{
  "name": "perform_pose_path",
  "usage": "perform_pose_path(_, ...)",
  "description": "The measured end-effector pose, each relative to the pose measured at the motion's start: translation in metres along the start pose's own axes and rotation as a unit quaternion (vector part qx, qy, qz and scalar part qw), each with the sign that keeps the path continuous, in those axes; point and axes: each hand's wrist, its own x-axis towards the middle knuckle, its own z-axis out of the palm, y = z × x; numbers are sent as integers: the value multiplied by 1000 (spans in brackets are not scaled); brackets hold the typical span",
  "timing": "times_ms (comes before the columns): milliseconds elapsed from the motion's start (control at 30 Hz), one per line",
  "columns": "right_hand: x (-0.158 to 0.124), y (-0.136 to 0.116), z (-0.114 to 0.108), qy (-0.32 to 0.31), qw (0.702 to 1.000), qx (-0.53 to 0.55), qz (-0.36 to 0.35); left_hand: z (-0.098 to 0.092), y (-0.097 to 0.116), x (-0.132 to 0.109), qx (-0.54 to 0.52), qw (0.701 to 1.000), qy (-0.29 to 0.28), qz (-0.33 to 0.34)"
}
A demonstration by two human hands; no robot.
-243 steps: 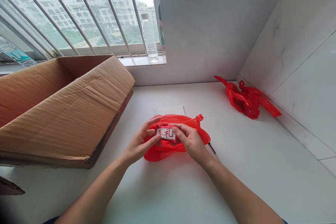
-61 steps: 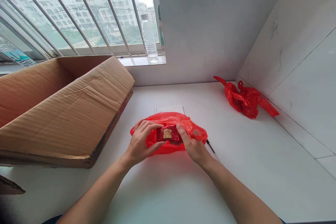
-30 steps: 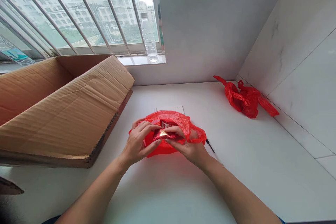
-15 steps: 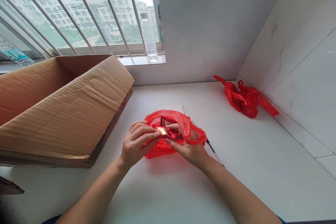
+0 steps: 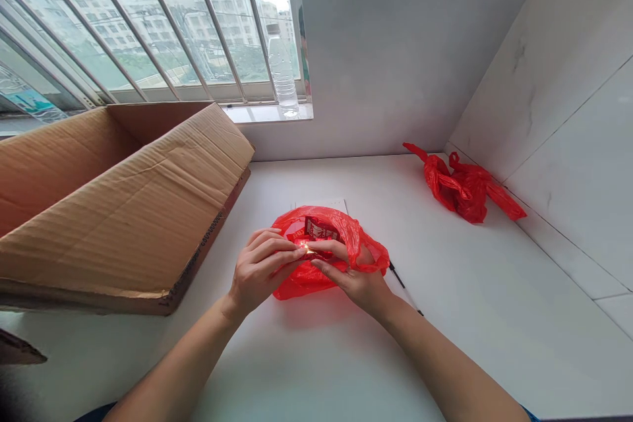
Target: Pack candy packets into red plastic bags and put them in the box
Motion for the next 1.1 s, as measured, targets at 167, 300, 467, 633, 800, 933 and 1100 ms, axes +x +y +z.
perform_pose_path(167,1,0,-1,3,1000,10,3,1,-1,-1,-4,1000,-1,2)
perform_pose_path(300,1,3,-2,11,1000,-13,-14,2,-2,-3,-10,1000,-7,6)
perform_pose_path(467,-2,4,-3,31,998,-53,-19,3,-3,-5,-16,1000,-13,-2)
perform_pose_path(633,-4,1,-1,37,999,-34,0,3,-3,-6,-32,998,-37,-26)
perform_pose_path(800,-3,0,-1,26,999,-21,3,3,-3,-7,-46,997,-53,-31)
perform_pose_path(933,-3,1,-1,32,999,-22,-14,3,-3,-7,-49,997,-58,-33)
perform_pose_path(1100,-6,0,-1,29,999,-19,-15,5,-5,-10,-52,995,-71,-39)
